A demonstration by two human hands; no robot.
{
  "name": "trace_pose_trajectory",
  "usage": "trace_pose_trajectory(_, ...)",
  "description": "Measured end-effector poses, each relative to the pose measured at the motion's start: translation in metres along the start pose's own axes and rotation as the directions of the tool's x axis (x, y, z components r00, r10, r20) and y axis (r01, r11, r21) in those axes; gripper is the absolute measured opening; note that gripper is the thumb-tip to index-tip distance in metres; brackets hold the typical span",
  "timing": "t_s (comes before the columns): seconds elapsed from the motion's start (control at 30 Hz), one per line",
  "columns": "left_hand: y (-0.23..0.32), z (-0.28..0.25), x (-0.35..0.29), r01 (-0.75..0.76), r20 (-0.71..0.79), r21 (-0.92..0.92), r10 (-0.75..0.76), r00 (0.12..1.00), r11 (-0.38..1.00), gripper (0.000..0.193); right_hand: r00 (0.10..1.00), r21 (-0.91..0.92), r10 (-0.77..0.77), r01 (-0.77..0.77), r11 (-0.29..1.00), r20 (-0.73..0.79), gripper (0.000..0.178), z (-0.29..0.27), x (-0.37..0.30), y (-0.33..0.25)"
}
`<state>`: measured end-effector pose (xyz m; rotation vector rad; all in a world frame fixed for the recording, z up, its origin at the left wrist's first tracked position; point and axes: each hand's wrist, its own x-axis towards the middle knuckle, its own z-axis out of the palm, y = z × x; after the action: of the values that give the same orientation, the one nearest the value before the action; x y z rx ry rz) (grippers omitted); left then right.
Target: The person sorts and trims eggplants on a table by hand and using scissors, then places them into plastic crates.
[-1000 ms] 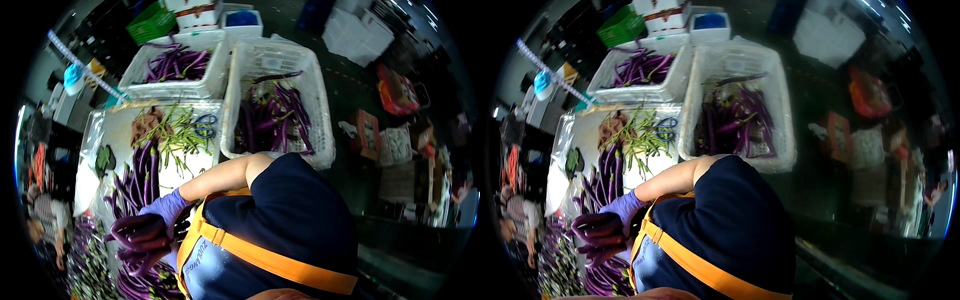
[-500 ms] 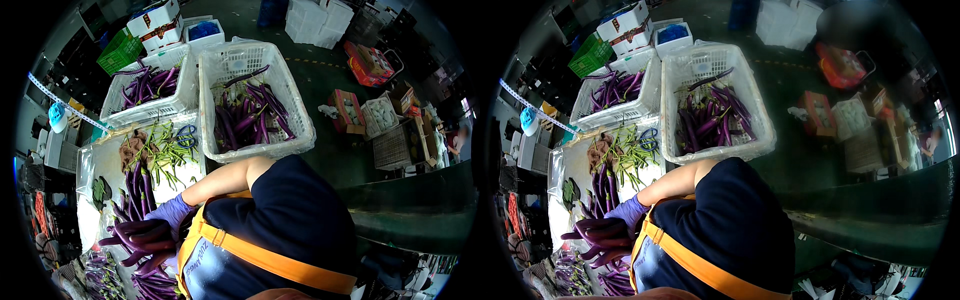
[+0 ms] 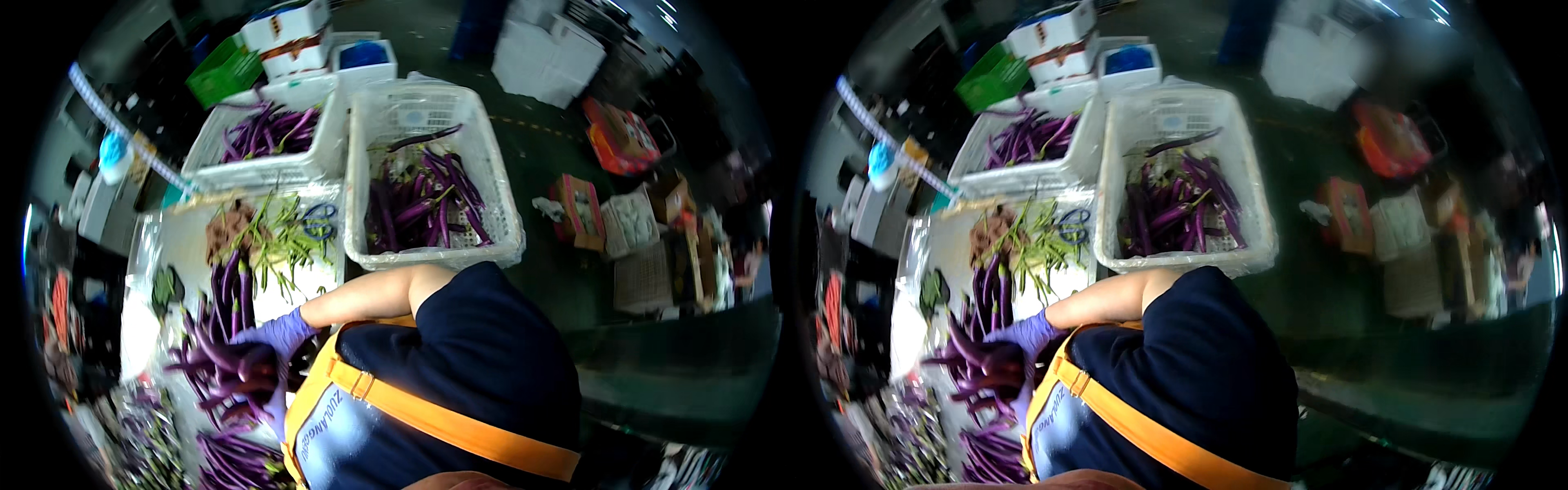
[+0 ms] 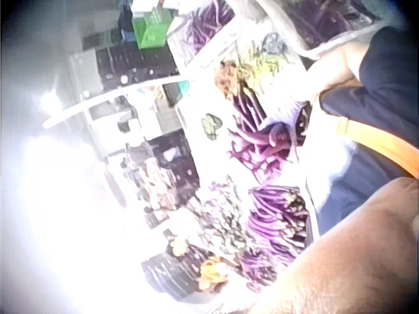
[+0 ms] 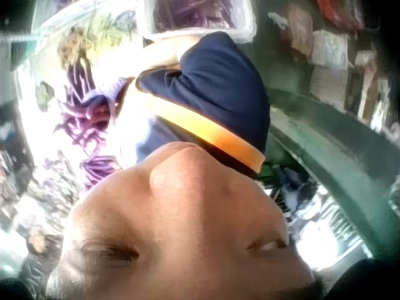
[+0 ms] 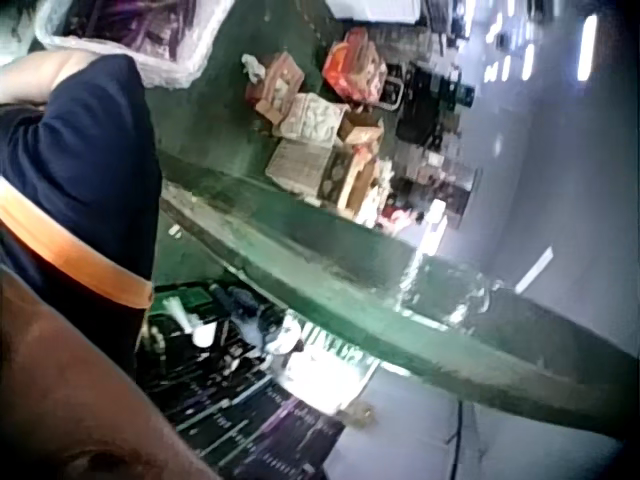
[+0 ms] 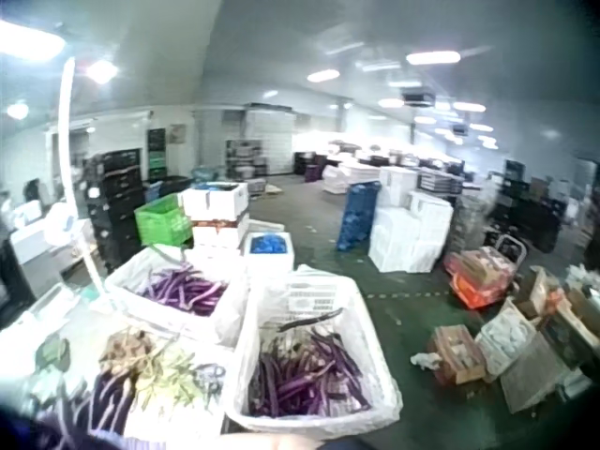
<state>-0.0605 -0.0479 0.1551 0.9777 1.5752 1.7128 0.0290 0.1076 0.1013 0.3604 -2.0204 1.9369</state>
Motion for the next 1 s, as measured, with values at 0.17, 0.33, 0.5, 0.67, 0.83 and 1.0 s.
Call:
trace_pose_trajectory(0.17, -0.004, -0.007, -0.013, 0.049, 0.013, -0.048, -0.049, 0.999, 0.998, 0.105, 0.995, 0.065, 0.091, -0.088, 0.994, -0.04, 0.102, -0.009, -0.011, -0.01)
trace_pose_trajectory(0.33, -0.045, -0.026, -0.011, -0.063, 0.153, 0.058, 0.054, 0.987, 0.996, 0.11, 0.998, -0.471, 0.006, 0.023, 0.882, 0.06, 0.108, -0.016, -0.014, 0.009)
trace_pose_trajectory(0.5, -0.004, -0.019, -0.006, -0.152, 0.225, 0.046, 0.138, 0.965, 0.987, 0.101, 0.945, -0.938, -0.032, 0.327, 0.117, 0.325, 0.066, -0.034, -0.03, 0.095)
trace_pose_trajectory(0.67, -0.025, -0.023, -0.009, -0.122, 0.162, 0.03, 0.116, 0.98, 0.992, 0.102, 0.905, -0.343, 0.326, -0.225, 0.912, 0.273, 0.06, -0.041, -0.02, 0.063)
trace_pose_trajectory(0.83, -0.03, -0.03, -0.015, -0.178, 0.112, 0.016, 0.175, 0.978, 0.984, 0.098, 0.88, -0.503, 0.423, -0.272, 0.82, 0.214, 0.057, -0.038, -0.037, 0.07)
trace_pose_trajectory(1.0, -0.043, -0.039, -0.02, -0.244, 0.054, 0.087, 0.24, 0.969, 0.966, 0.094, 0.899, -0.729, 0.382, -0.111, 0.675, 0.216, 0.06, -0.044, -0.032, 0.087)
